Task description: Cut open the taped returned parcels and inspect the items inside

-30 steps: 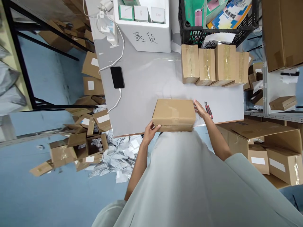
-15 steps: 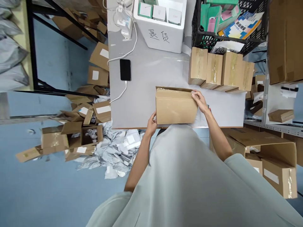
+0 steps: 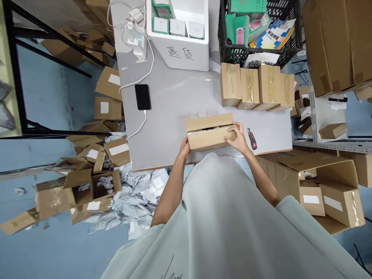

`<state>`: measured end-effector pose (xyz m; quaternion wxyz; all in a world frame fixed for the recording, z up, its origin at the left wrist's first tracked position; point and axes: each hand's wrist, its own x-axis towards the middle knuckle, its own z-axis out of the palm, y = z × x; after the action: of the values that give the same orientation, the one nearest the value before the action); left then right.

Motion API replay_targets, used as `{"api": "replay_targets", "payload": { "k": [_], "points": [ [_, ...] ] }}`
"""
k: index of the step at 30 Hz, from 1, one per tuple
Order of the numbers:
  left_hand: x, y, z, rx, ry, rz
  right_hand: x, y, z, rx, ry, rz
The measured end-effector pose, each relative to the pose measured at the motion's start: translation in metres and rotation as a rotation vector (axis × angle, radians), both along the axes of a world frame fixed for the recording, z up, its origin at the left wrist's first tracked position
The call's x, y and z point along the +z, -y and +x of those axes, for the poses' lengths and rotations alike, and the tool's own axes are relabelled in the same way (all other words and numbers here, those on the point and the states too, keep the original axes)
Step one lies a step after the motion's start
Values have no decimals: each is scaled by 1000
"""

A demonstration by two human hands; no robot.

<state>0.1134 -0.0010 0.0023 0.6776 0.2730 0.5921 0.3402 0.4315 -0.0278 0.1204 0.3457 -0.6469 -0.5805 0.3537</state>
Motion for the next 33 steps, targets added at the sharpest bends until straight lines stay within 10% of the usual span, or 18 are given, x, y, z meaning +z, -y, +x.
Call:
{"api": "replay_targets", "payload": {
  "k": [9, 22, 33],
  "points": [
    [70, -1, -10, 136, -294, 211, 15, 16, 8, -94, -151, 70],
    [156, 38, -8, -555, -696, 637, 12, -97, 12, 86, 345, 59],
    [147, 64, -14, -988, -955, 579, -16, -118, -12, -60, 481, -110]
  ]
}}
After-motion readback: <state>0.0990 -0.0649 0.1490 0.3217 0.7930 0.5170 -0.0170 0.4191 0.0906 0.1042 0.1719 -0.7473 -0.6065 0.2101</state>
